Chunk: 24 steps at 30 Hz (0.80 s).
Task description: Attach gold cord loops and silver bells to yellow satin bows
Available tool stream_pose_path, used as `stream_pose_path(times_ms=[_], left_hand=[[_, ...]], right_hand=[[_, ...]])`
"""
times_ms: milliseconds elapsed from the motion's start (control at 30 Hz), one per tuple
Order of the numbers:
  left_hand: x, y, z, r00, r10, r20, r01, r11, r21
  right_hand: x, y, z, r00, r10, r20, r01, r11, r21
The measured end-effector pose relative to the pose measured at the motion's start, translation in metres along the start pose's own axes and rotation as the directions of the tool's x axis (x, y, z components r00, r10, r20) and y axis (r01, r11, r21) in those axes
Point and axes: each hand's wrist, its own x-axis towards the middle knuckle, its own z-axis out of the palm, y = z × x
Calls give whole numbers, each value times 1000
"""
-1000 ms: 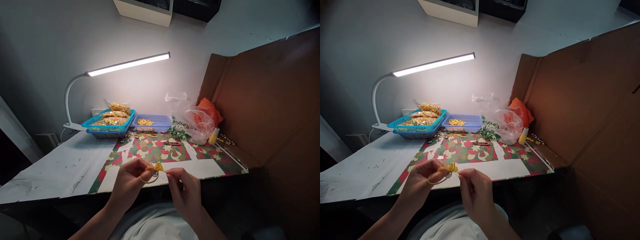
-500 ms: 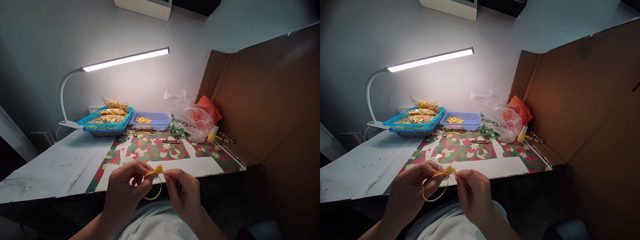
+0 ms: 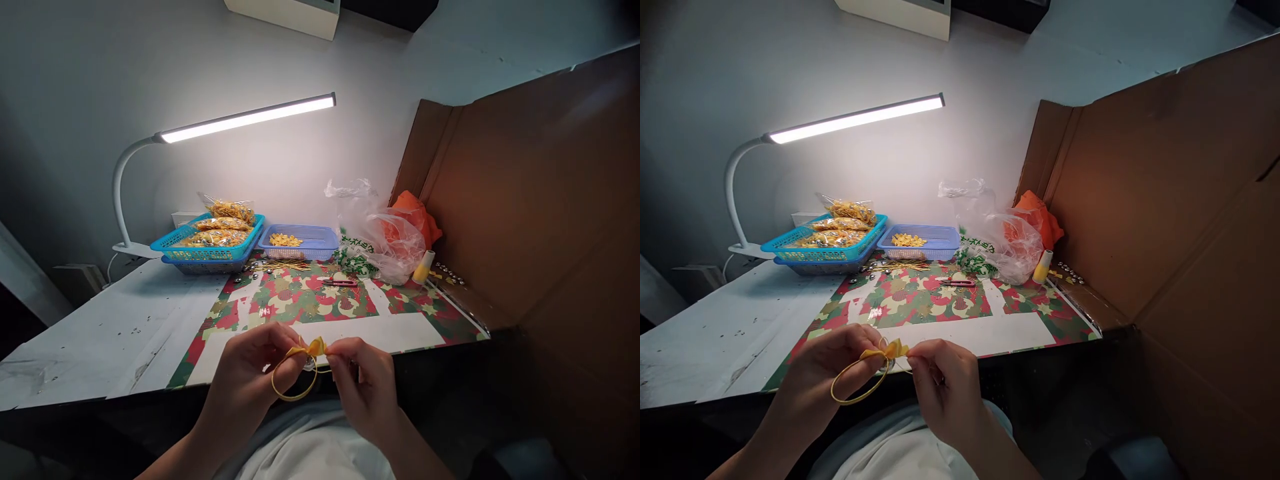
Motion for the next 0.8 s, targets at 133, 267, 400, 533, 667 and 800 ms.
stream_pose_path(times_ms=[133, 267, 400, 533, 667, 800], left_hand=[[-2, 3, 1, 1000, 14, 11, -14, 1000, 6], [-2, 5, 1, 999, 13, 41, -13, 1000, -1], [-2, 3, 0, 995, -1, 101, 3, 1000, -18], [-2, 0, 0, 993, -6, 115, 10, 999, -39], [-2, -1, -1, 992, -8, 127, 16, 998, -56], [-1, -1, -1, 991, -24, 131, 36, 995, -90]], right_hand=[[-1, -2, -1, 1000, -27, -10, 26, 1000, -11], [-1, -3, -1, 999, -33, -13, 33, 999, -7], [-2, 0, -1, 1000, -24, -6, 24, 1000, -11], [-3, 2, 0, 1000, -2, 2, 2, 1000, 8], [-3, 3, 1, 1000, 13, -1, -13, 999, 36], [-4, 4, 4, 999, 41, -3, -40, 995, 89]])
